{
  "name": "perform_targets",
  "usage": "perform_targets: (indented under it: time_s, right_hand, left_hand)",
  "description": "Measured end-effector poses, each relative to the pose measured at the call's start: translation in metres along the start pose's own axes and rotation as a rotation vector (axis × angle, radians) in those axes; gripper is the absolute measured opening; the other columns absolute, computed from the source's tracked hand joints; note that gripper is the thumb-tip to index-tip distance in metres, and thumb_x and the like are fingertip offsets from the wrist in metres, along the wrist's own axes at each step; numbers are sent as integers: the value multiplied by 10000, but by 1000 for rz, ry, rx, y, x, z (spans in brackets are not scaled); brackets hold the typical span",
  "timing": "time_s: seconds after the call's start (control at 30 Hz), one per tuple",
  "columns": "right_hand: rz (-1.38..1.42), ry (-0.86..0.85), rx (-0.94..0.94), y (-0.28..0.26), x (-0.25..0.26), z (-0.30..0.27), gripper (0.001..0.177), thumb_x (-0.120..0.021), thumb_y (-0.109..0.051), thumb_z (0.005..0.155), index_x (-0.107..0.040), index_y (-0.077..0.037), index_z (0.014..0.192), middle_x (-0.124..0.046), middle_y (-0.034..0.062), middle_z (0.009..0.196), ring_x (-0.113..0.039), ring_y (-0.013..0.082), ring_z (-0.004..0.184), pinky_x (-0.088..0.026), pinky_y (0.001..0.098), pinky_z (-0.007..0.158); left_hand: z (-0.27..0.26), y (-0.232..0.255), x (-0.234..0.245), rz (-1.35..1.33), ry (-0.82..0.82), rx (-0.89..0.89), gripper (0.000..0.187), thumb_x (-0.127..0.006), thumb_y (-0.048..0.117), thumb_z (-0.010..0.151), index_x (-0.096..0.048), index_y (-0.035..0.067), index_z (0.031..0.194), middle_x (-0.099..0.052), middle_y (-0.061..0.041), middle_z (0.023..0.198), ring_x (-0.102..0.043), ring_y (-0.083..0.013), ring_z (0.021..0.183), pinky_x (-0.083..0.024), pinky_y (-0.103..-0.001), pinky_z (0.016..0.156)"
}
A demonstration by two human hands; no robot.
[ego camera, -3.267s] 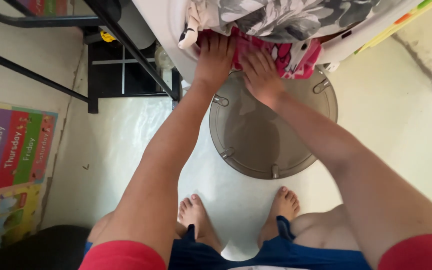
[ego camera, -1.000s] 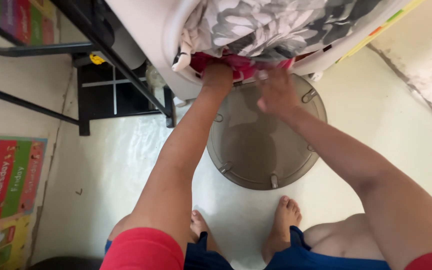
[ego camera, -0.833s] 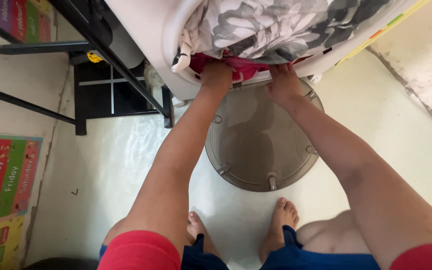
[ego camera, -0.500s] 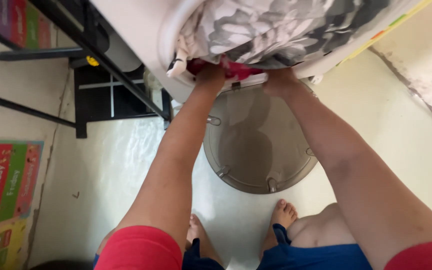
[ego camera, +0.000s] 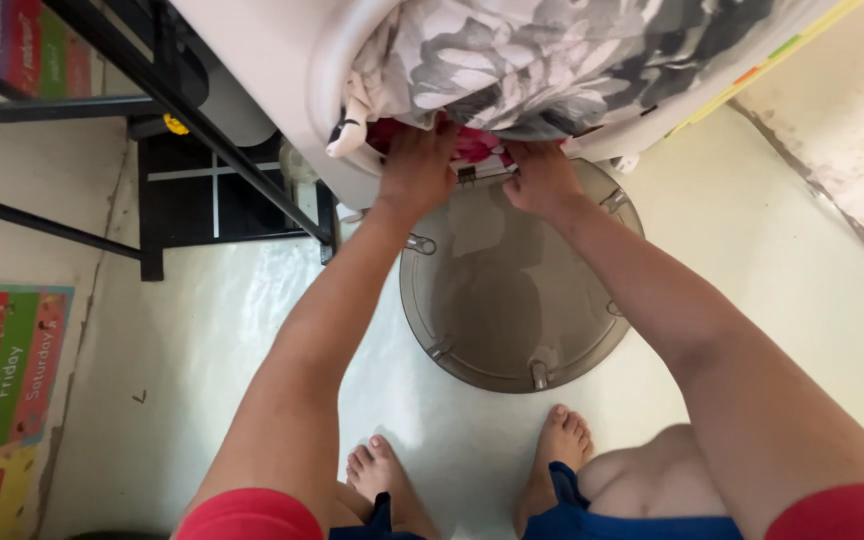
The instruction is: The person places several pillows and blankets into a washing machine and closes the door. They then pick up a mattress from the floor and move it to a different spot in the room.
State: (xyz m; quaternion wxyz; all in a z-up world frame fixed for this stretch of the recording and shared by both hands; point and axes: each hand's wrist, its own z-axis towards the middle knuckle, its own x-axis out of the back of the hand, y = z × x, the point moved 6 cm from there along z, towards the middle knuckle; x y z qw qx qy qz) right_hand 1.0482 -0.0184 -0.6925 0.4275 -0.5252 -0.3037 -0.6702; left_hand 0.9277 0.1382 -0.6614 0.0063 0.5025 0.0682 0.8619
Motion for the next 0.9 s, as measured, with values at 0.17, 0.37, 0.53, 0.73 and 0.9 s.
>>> perform_targets:
  time_s: [0.17, 0.37, 0.53, 0.73, 0.9]
  right_hand:
    - [151, -384, -224, 18, -34, 32, 525, -651, -324, 848, -595, -146, 1338, -491, 235, 1445, -441, 430, 1308, -352, 495, 1045]
    - [298, -380, -53, 57, -85, 36, 469, -570, -187, 949, -590, -157, 1417, -609, 174, 1424, -539, 352, 1312, -398, 467, 1096]
    - [278, -216, -51, 3, -12, -21, 609, -653, -214, 847, -576, -131, 1446, -610, 119, 1403, -526, 339, 1329, -414, 473, 1162]
    - [23, 29, 119, -21, -1, -14, 752, -744, -216, 760, -567, -39, 1468, -459, 220, 1452, -385, 461, 1376, -340, 596, 1151]
    - [185, -152, -66, -17, -7, 14, 591, -716, -247, 736, -655, -81, 1300, -590, 176, 1380, -485, 421, 1340, -382, 512, 1162]
  left_hand:
    - [4, -3, -69, 1, -477, 244, 698, -708, 452, 815, -562, 44, 1362, -549, -177, 1402, -545, -359, 1272, -480, -494, 995]
    - [29, -5, -71, -116, -770, 403, 561, -631, 492, 883, -649, 95, 1279, -645, -145, 1265, -642, -320, 1136, -533, -494, 904]
    - [11, -1, -68, -78, -672, 347, 515, -627, 505, 884, -707, 113, 1207, -685, -134, 1259, -660, -315, 1146, -536, -480, 917]
    - [-13, 15, -79, 146, -773, 202, 390, -611, 359, 912, -713, 124, 1206, -680, -121, 1303, -639, -334, 1204, -491, -533, 989]
    - [-11, 5, -39, 319, -333, 78, 372, -614, 293, 940, -734, 98, 1233, -672, -141, 1289, -582, -375, 1250, -443, -609, 1046]
